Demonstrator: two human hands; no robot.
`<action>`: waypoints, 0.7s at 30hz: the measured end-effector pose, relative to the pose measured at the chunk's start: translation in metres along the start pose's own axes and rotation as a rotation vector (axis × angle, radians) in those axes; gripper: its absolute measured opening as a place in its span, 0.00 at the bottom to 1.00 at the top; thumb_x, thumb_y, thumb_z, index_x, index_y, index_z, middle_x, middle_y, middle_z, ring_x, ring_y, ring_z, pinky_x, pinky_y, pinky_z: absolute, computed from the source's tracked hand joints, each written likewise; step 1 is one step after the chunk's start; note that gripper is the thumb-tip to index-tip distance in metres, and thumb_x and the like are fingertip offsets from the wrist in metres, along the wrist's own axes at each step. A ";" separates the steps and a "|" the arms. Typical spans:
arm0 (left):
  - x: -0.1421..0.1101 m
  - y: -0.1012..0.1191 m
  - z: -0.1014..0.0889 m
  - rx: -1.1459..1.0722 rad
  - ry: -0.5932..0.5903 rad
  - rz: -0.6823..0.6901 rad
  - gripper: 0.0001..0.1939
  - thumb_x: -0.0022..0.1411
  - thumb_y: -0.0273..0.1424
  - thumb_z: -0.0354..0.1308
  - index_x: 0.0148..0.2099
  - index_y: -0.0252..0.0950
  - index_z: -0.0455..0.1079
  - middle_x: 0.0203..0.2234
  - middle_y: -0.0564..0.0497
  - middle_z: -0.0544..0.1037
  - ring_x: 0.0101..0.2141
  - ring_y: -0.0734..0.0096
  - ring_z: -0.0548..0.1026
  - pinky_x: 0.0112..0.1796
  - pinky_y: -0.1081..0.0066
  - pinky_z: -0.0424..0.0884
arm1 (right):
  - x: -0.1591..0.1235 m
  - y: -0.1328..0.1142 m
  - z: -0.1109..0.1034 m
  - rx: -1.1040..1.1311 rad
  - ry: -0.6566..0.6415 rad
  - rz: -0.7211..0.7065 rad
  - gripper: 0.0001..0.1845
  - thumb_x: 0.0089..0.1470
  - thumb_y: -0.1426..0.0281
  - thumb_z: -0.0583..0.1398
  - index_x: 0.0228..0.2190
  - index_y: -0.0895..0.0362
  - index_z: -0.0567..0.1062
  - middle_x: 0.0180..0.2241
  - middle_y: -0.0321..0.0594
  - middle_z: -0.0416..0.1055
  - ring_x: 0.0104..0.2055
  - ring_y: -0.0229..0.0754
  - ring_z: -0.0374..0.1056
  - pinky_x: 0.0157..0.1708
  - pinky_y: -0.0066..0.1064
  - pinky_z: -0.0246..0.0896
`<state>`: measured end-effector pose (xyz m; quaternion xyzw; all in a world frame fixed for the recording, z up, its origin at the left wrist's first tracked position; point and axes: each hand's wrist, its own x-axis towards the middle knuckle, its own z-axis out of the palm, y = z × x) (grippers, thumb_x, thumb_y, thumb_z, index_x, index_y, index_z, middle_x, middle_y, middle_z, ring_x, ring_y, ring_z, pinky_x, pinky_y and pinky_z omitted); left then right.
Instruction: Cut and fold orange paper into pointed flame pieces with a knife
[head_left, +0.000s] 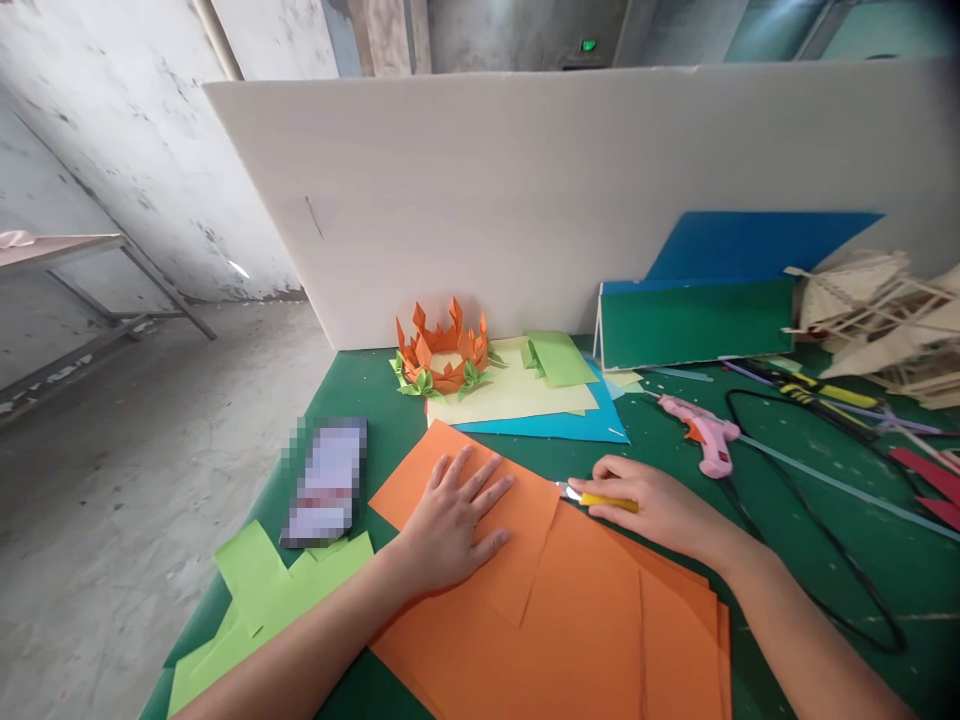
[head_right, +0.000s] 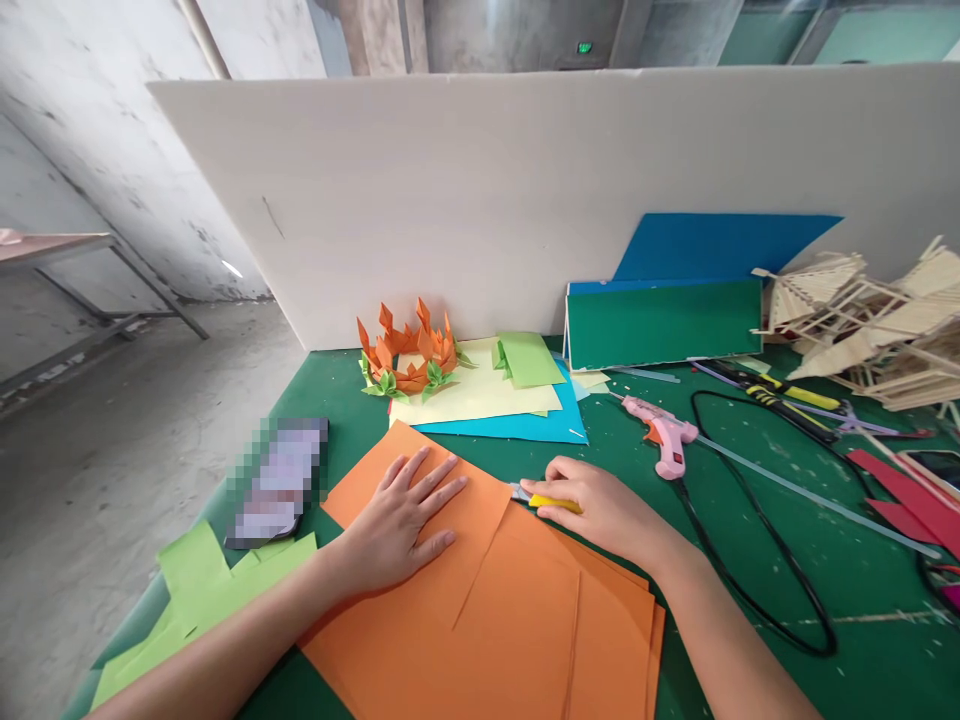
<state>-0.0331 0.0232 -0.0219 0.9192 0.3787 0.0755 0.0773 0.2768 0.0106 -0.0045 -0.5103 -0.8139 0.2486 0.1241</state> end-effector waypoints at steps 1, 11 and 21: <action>0.000 0.000 0.000 0.001 0.007 0.001 0.31 0.68 0.51 0.44 0.69 0.47 0.54 0.67 0.49 0.56 0.66 0.38 0.48 0.60 0.38 0.50 | 0.002 -0.001 0.002 -0.019 0.015 -0.019 0.21 0.63 0.56 0.52 0.54 0.43 0.74 0.39 0.40 0.70 0.37 0.44 0.69 0.35 0.34 0.64; 0.010 0.002 -0.015 -0.042 0.007 -0.015 0.36 0.58 0.56 0.54 0.64 0.48 0.61 0.64 0.48 0.61 0.58 0.38 0.58 0.54 0.39 0.57 | 0.003 -0.003 0.008 -0.198 0.077 -0.082 0.19 0.64 0.61 0.53 0.54 0.44 0.73 0.37 0.41 0.71 0.36 0.44 0.69 0.34 0.34 0.64; 0.021 0.002 -0.006 -0.064 0.011 0.020 0.42 0.58 0.61 0.50 0.67 0.45 0.57 0.61 0.44 0.63 0.63 0.37 0.53 0.60 0.38 0.48 | -0.003 0.003 0.010 -0.214 0.096 -0.104 0.20 0.63 0.61 0.54 0.55 0.44 0.73 0.36 0.40 0.71 0.35 0.43 0.69 0.31 0.32 0.63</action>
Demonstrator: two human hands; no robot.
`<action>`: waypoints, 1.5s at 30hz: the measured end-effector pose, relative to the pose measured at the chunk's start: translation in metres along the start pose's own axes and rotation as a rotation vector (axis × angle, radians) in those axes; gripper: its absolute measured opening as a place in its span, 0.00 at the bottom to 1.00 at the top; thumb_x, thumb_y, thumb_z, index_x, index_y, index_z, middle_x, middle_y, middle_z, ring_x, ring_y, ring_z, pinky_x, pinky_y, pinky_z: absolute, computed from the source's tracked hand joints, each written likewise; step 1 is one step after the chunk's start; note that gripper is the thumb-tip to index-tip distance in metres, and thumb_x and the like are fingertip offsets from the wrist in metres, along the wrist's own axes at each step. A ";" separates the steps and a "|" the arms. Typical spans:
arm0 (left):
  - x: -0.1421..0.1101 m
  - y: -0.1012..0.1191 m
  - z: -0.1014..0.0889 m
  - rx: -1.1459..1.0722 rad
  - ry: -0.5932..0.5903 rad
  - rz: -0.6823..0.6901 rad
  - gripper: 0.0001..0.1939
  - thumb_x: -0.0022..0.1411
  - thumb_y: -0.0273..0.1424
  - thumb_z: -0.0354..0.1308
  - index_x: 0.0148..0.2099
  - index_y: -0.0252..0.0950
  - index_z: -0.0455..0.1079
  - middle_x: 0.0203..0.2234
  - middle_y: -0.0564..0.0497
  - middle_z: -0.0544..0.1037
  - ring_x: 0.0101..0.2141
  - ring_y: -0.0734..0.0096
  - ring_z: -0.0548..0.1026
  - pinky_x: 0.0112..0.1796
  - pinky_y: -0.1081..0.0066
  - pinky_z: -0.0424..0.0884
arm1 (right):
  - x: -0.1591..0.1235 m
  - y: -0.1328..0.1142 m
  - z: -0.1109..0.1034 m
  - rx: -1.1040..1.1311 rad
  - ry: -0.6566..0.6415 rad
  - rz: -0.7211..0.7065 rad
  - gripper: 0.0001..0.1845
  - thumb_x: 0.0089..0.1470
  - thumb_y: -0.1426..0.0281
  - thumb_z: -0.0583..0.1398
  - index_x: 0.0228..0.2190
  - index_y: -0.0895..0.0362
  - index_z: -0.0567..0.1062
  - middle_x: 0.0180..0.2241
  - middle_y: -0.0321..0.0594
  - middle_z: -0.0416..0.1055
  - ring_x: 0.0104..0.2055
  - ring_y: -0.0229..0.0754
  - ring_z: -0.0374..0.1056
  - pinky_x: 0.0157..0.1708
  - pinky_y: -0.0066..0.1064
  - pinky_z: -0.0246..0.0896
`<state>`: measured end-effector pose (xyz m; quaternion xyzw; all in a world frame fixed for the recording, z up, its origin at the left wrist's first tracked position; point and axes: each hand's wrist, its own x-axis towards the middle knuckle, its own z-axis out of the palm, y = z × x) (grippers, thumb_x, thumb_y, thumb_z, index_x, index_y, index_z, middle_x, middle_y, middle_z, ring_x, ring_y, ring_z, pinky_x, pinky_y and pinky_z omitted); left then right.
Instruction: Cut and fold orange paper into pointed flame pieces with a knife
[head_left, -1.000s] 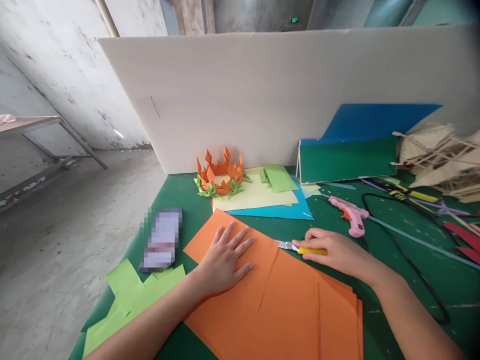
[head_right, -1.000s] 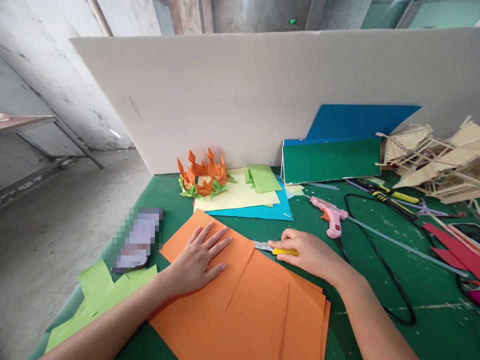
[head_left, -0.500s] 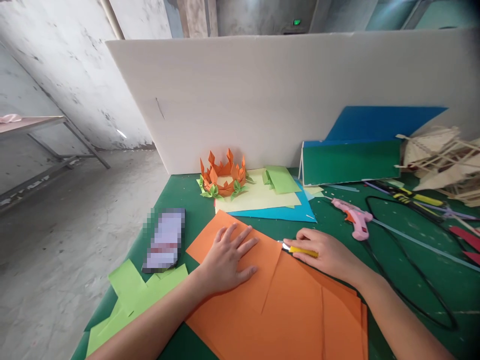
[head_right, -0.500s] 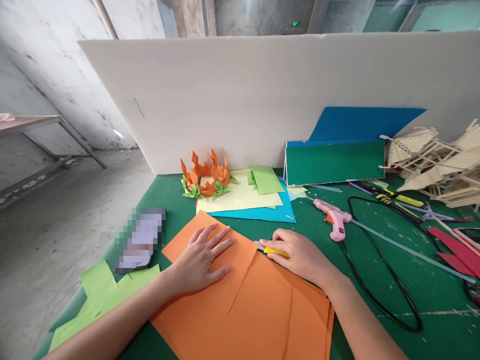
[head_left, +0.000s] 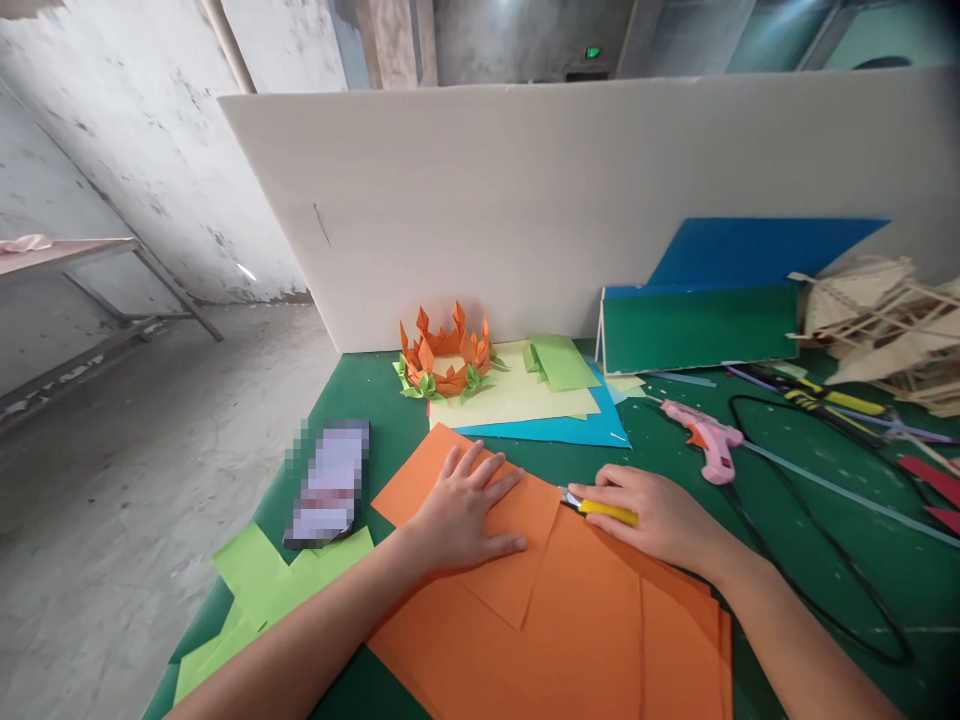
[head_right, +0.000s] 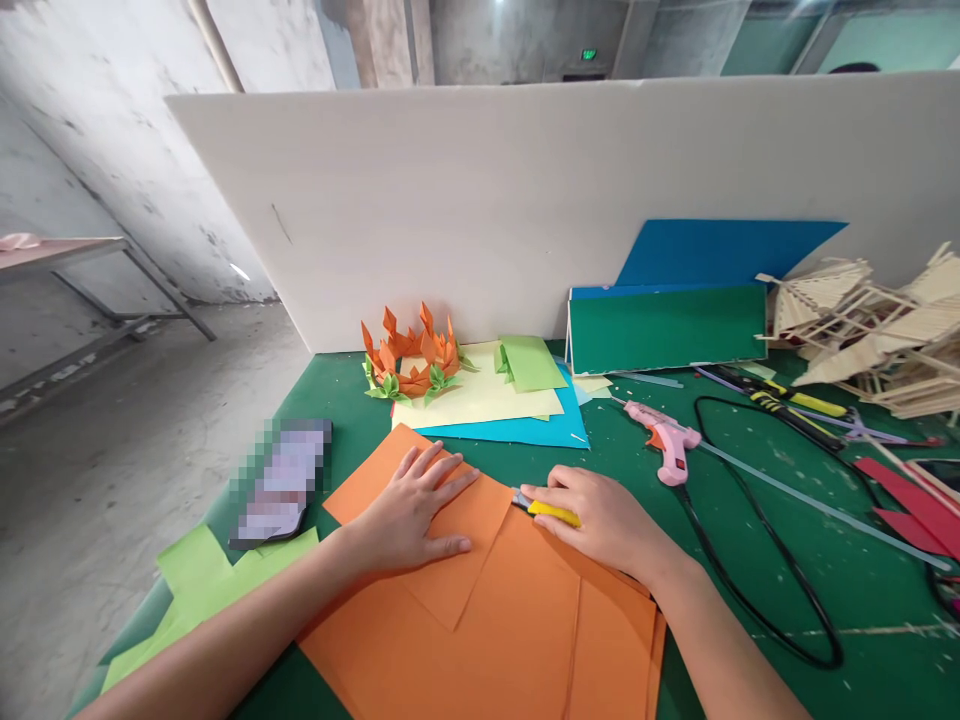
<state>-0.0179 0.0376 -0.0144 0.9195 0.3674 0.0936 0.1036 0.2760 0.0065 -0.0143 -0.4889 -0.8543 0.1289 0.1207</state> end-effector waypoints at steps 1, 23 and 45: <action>-0.001 -0.001 0.001 0.000 -0.007 -0.002 0.42 0.58 0.62 0.50 0.67 0.46 0.57 0.62 0.44 0.63 0.63 0.36 0.53 0.60 0.37 0.48 | 0.000 0.000 0.000 -0.002 -0.008 -0.001 0.20 0.63 0.61 0.54 0.55 0.45 0.73 0.36 0.40 0.70 0.35 0.43 0.69 0.32 0.32 0.63; -0.004 -0.008 0.010 0.012 -0.029 -0.002 0.48 0.59 0.63 0.45 0.72 0.40 0.45 0.68 0.47 0.53 0.67 0.38 0.44 0.62 0.38 0.43 | -0.001 0.007 -0.005 0.060 -0.071 0.020 0.21 0.65 0.60 0.51 0.56 0.47 0.71 0.36 0.41 0.69 0.34 0.41 0.68 0.31 0.31 0.60; -0.005 -0.008 0.008 0.004 -0.009 0.001 0.51 0.58 0.64 0.44 0.72 0.35 0.44 0.69 0.42 0.49 0.67 0.40 0.44 0.63 0.39 0.43 | 0.012 0.007 0.001 0.000 -0.011 -0.026 0.21 0.66 0.63 0.51 0.57 0.48 0.70 0.35 0.40 0.68 0.32 0.40 0.67 0.29 0.30 0.59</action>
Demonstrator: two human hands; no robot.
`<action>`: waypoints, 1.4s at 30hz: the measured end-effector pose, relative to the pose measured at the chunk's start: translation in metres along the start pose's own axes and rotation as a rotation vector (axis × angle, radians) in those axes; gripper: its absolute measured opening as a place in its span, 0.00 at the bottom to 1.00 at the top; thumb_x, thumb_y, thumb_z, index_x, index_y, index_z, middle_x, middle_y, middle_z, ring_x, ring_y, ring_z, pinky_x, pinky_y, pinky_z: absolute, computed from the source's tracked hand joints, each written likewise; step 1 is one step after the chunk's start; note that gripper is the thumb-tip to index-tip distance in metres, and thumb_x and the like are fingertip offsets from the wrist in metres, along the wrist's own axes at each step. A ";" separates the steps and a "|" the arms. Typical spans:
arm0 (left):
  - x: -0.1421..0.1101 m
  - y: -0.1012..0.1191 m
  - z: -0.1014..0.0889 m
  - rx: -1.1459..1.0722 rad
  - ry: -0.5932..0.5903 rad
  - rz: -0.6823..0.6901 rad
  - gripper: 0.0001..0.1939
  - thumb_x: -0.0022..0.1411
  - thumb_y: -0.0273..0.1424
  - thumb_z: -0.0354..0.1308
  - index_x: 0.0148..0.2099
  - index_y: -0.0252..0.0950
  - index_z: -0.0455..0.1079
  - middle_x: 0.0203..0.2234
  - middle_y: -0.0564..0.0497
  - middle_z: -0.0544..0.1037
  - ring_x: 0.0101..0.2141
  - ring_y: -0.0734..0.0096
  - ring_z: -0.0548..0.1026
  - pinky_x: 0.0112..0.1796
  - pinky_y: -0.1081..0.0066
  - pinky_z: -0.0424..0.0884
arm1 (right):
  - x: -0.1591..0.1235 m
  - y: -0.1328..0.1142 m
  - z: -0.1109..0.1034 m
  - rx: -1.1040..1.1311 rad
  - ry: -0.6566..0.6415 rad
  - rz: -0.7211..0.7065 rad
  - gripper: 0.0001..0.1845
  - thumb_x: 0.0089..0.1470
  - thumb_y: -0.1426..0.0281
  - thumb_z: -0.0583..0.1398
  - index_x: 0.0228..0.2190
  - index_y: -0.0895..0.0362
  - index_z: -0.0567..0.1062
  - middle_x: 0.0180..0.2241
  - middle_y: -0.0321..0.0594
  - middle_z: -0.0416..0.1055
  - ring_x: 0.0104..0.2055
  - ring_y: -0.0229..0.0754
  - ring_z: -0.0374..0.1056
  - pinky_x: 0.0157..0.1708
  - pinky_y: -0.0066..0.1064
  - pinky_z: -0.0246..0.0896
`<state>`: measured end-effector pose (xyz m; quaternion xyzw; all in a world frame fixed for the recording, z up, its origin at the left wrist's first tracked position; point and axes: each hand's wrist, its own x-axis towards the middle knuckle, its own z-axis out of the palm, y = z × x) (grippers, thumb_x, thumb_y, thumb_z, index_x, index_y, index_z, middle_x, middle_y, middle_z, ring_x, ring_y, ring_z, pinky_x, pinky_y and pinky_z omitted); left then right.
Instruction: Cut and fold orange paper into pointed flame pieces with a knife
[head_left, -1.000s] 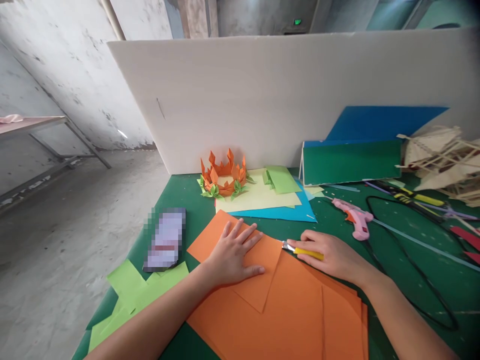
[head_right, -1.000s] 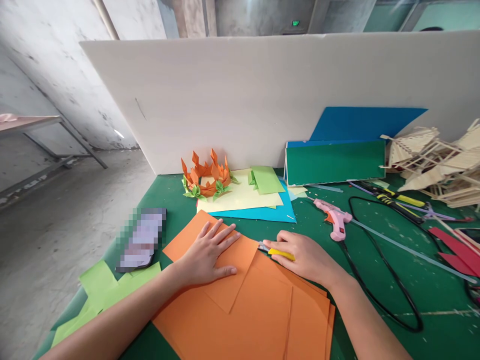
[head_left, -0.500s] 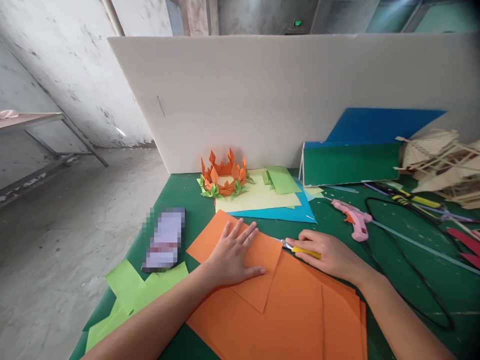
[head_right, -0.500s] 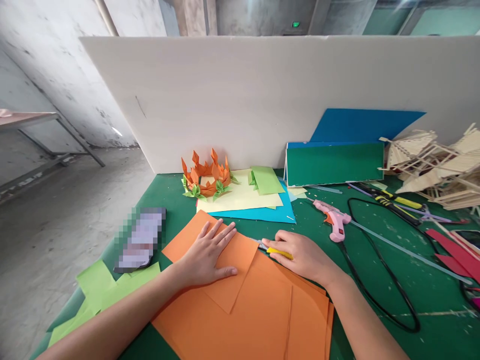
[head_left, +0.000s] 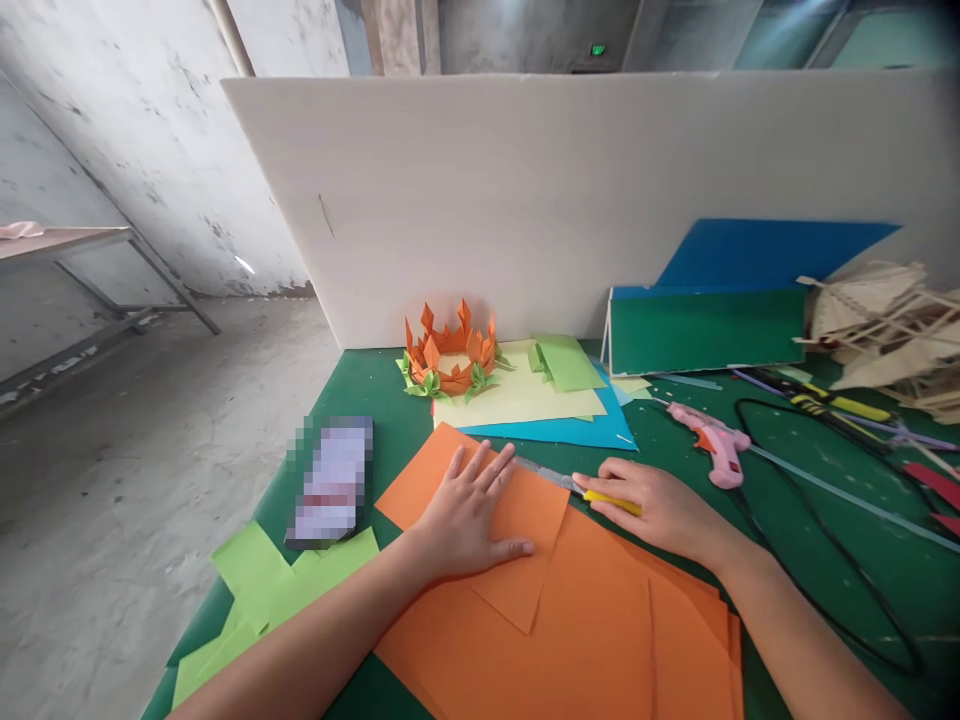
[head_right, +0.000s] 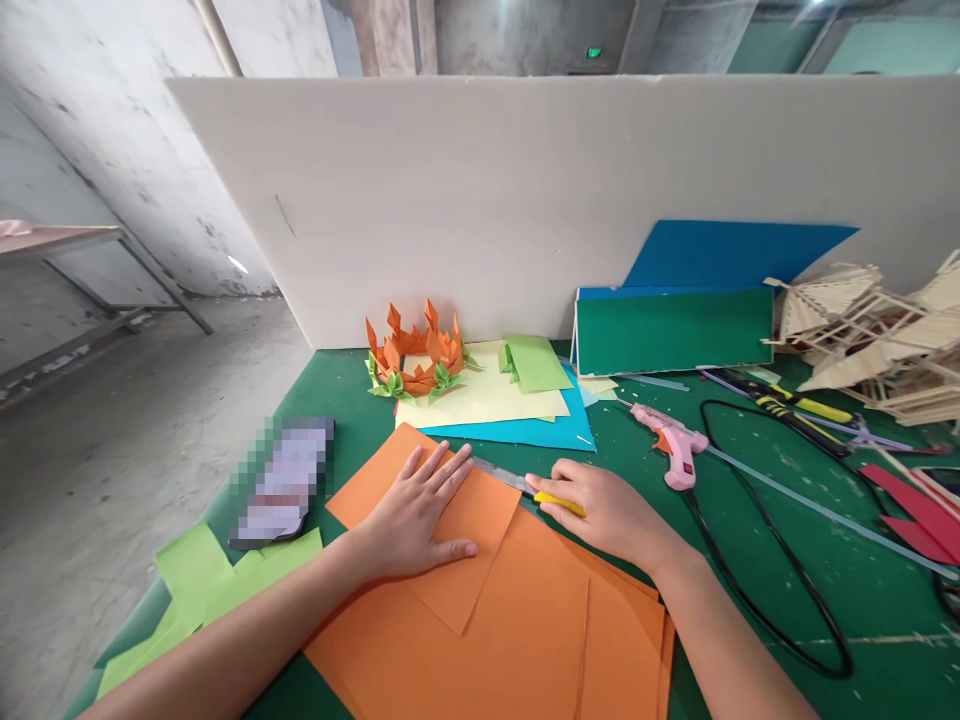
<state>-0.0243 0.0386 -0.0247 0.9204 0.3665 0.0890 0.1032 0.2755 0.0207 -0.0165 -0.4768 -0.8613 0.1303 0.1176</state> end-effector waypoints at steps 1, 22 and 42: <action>0.000 0.000 0.000 -0.009 -0.006 -0.004 0.52 0.57 0.64 0.44 0.72 0.33 0.43 0.69 0.41 0.47 0.67 0.41 0.44 0.63 0.39 0.42 | -0.002 0.001 -0.001 0.007 0.001 0.006 0.21 0.66 0.62 0.51 0.57 0.47 0.71 0.35 0.40 0.69 0.32 0.40 0.67 0.29 0.30 0.59; 0.003 0.003 0.006 0.099 0.134 -0.256 0.31 0.66 0.53 0.45 0.62 0.42 0.64 0.64 0.37 0.57 0.64 0.34 0.52 0.58 0.32 0.51 | -0.004 -0.011 -0.005 0.062 -0.052 0.022 0.20 0.63 0.63 0.55 0.56 0.44 0.72 0.36 0.40 0.71 0.36 0.42 0.70 0.31 0.30 0.61; 0.004 0.006 0.015 0.091 0.043 -0.183 0.36 0.69 0.51 0.41 0.68 0.28 0.54 0.67 0.34 0.52 0.67 0.45 0.50 0.63 0.49 0.52 | 0.001 -0.016 0.006 -0.028 0.010 -0.020 0.19 0.65 0.63 0.53 0.55 0.44 0.72 0.37 0.41 0.71 0.35 0.42 0.69 0.29 0.30 0.62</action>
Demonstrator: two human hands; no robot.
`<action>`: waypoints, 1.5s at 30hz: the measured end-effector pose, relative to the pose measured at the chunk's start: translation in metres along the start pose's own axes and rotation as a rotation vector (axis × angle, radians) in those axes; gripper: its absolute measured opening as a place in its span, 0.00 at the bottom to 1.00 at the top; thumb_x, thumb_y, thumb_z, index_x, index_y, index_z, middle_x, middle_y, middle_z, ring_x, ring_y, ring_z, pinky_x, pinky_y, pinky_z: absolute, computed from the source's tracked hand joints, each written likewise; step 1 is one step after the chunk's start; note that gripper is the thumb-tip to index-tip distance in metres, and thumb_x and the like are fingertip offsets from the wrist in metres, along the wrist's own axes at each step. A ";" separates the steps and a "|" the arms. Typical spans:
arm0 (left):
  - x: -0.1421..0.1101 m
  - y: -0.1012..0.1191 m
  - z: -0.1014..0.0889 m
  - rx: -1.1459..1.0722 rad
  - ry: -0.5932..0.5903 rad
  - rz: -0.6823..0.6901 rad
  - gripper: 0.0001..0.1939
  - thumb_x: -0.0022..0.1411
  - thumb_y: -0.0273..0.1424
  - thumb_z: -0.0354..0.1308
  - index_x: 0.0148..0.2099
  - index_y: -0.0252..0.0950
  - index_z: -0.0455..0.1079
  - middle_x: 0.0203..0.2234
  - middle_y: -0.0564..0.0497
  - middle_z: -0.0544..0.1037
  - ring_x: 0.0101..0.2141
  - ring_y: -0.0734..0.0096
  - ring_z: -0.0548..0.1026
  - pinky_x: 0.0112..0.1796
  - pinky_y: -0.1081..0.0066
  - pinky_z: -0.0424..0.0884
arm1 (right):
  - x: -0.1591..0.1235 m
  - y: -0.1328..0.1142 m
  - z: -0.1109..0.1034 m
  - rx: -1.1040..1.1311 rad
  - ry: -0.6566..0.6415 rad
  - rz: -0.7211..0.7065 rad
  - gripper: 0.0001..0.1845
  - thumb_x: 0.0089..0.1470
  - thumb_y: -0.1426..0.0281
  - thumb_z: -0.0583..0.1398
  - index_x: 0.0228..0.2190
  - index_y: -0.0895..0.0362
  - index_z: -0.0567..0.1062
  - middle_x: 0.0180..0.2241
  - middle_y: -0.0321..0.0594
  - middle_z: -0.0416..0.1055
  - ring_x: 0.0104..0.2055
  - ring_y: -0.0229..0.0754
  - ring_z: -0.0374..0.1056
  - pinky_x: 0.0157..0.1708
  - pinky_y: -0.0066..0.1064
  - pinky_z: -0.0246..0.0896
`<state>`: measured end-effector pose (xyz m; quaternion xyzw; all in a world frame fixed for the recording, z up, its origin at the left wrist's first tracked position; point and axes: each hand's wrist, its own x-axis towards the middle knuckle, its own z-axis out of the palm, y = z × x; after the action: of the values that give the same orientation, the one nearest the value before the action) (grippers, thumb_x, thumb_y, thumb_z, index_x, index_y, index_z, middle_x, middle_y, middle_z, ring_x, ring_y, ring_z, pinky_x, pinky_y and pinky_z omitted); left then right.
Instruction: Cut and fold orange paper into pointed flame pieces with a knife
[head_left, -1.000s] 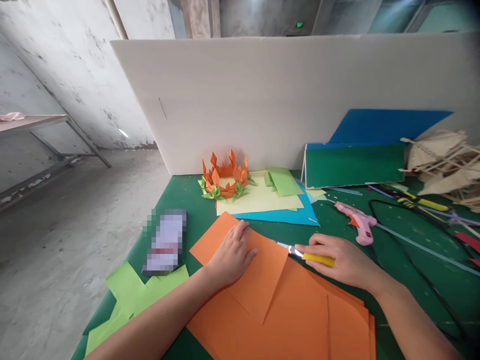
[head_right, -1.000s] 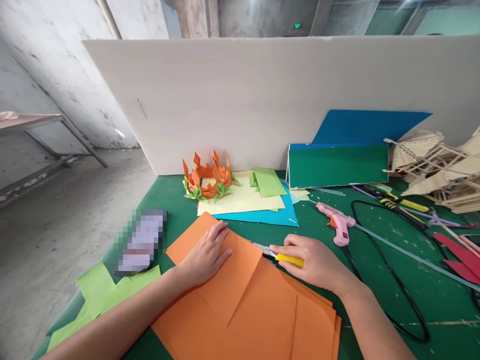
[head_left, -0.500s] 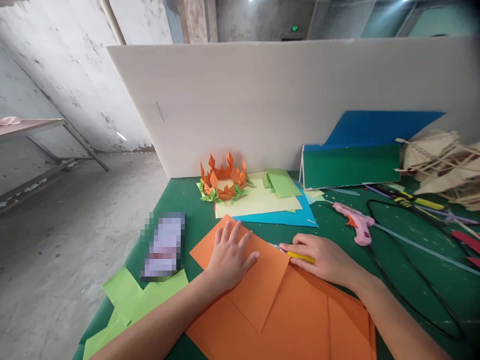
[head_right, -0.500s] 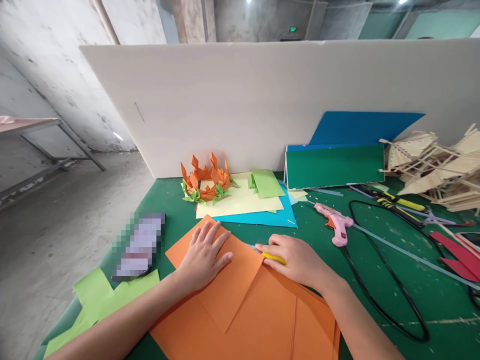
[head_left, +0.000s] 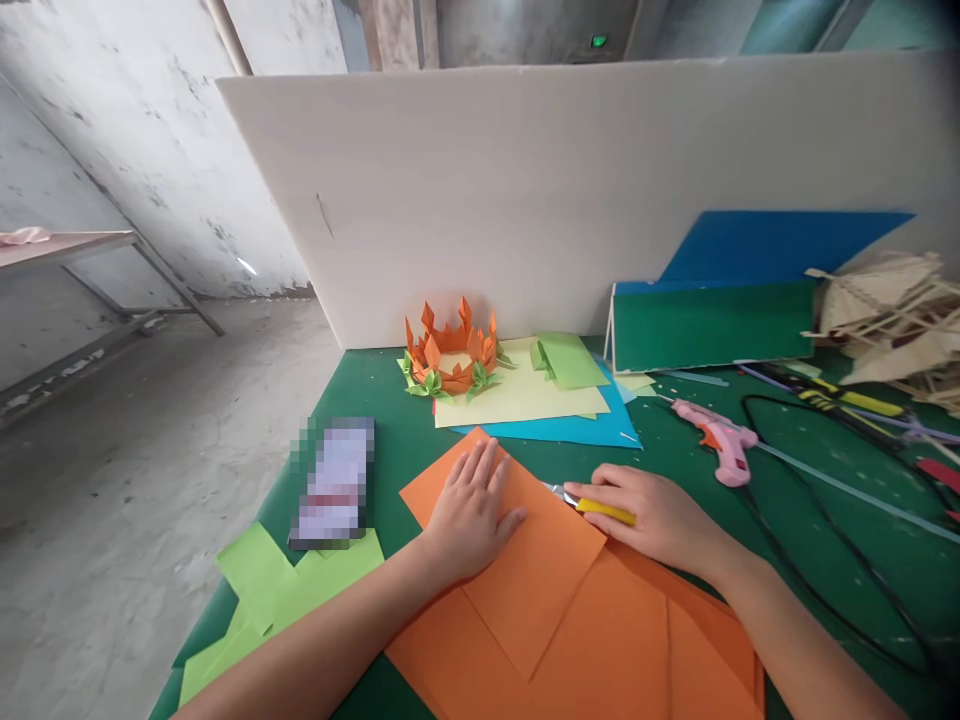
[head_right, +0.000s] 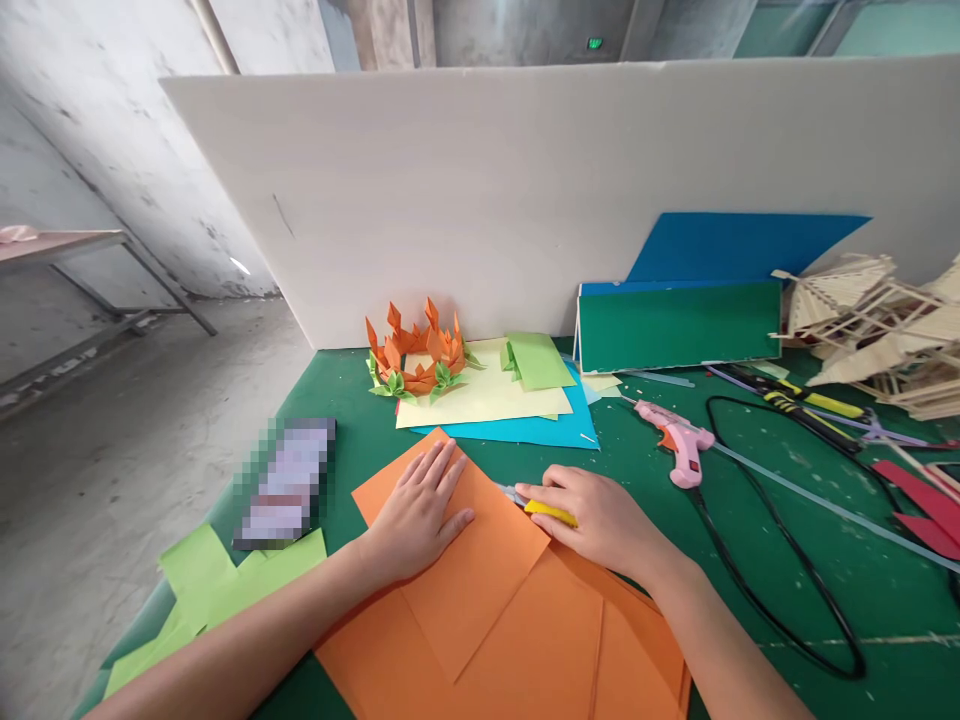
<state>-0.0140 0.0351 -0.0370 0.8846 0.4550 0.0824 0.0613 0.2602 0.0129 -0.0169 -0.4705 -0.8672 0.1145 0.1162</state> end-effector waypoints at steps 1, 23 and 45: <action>0.000 0.000 0.002 0.003 0.019 0.007 0.37 0.69 0.52 0.41 0.68 0.29 0.54 0.67 0.35 0.52 0.67 0.45 0.49 0.63 0.48 0.52 | 0.001 -0.001 0.000 -0.003 0.009 -0.003 0.19 0.65 0.63 0.53 0.55 0.44 0.73 0.37 0.41 0.71 0.34 0.42 0.69 0.29 0.30 0.61; -0.001 -0.002 0.010 0.051 0.083 0.030 0.40 0.68 0.54 0.38 0.70 0.29 0.51 0.68 0.36 0.50 0.68 0.45 0.45 0.63 0.47 0.49 | 0.026 -0.005 0.004 -0.053 0.065 -0.019 0.20 0.66 0.62 0.51 0.55 0.49 0.73 0.35 0.41 0.70 0.33 0.41 0.67 0.27 0.29 0.58; 0.000 0.000 0.000 0.027 -0.004 0.025 0.37 0.68 0.53 0.39 0.70 0.34 0.52 0.68 0.44 0.53 0.67 0.44 0.46 0.63 0.45 0.49 | 0.080 -0.006 0.019 -0.121 0.160 -0.051 0.21 0.66 0.63 0.51 0.55 0.52 0.73 0.35 0.43 0.69 0.34 0.42 0.67 0.26 0.28 0.56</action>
<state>-0.0137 0.0345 -0.0373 0.8912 0.4447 0.0752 0.0494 0.2071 0.0761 -0.0259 -0.4620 -0.8722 0.0210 0.1594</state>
